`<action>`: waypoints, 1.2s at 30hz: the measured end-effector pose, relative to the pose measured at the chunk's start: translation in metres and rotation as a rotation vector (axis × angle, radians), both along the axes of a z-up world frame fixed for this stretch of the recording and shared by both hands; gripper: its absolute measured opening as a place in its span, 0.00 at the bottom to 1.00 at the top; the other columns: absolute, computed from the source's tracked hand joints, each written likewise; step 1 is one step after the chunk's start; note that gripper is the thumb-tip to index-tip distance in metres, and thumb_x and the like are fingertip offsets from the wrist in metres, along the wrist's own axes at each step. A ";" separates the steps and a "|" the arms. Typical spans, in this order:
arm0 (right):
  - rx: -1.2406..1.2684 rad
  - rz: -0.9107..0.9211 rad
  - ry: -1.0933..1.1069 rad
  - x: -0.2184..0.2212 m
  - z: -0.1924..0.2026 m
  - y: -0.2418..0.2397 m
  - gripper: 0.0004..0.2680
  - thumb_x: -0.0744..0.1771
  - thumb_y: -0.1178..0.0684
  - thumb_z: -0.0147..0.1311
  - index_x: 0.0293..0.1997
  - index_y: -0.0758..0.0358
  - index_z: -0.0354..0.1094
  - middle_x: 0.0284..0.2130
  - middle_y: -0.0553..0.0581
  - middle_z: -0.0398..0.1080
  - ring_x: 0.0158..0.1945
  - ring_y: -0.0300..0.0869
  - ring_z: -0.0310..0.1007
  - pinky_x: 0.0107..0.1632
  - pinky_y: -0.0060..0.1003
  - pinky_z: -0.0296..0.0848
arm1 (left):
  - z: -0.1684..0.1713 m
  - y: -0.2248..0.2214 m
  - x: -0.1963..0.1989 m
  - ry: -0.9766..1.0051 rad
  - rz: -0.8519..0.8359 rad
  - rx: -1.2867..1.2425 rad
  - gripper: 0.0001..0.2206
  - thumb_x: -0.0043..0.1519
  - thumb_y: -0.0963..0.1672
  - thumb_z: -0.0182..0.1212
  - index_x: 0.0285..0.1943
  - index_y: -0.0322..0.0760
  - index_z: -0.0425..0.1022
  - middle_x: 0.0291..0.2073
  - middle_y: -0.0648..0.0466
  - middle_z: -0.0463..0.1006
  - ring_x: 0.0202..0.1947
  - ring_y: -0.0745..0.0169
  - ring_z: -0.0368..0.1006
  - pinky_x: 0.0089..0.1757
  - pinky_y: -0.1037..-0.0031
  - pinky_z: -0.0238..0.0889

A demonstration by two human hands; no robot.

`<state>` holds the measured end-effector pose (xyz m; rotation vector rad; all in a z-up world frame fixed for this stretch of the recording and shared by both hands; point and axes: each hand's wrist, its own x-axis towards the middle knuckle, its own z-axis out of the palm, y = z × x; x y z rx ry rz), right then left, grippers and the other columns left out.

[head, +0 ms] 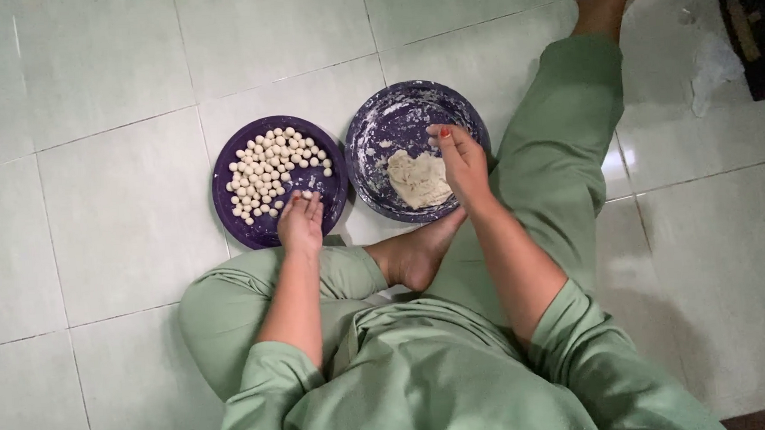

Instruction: The person is sitting on the floor, pinching small pieces of dough from a bowl, rolling them into small balls between their palms, and placing them on a plate.

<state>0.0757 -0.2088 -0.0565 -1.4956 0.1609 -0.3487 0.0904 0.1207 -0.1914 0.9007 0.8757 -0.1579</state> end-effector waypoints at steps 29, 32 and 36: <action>-1.011 0.350 0.223 0.014 -0.056 0.030 0.08 0.64 0.58 0.60 0.46 0.56 0.73 0.41 0.54 0.71 0.48 0.51 0.69 0.50 0.45 0.70 | 0.026 -0.031 -0.028 -0.232 -0.227 -0.037 0.12 0.66 0.47 0.60 0.57 0.45 0.77 0.45 0.49 0.84 0.41 0.55 0.83 0.51 0.63 0.77; -1.037 0.313 0.175 0.020 -0.085 0.026 0.05 0.66 0.58 0.54 0.43 0.53 0.73 0.37 0.53 0.70 0.46 0.51 0.70 0.50 0.46 0.70 | 0.021 -0.030 -0.027 -0.235 -0.239 -0.055 0.12 0.66 0.48 0.61 0.56 0.46 0.78 0.44 0.49 0.84 0.41 0.54 0.83 0.50 0.64 0.77; -1.001 0.308 0.187 0.021 -0.085 0.027 0.07 0.65 0.61 0.54 0.44 0.58 0.73 0.37 0.59 0.71 0.47 0.56 0.72 0.52 0.50 0.70 | 0.027 -0.031 -0.029 -0.245 -0.224 -0.060 0.12 0.66 0.48 0.61 0.56 0.45 0.77 0.44 0.49 0.84 0.41 0.54 0.83 0.50 0.64 0.77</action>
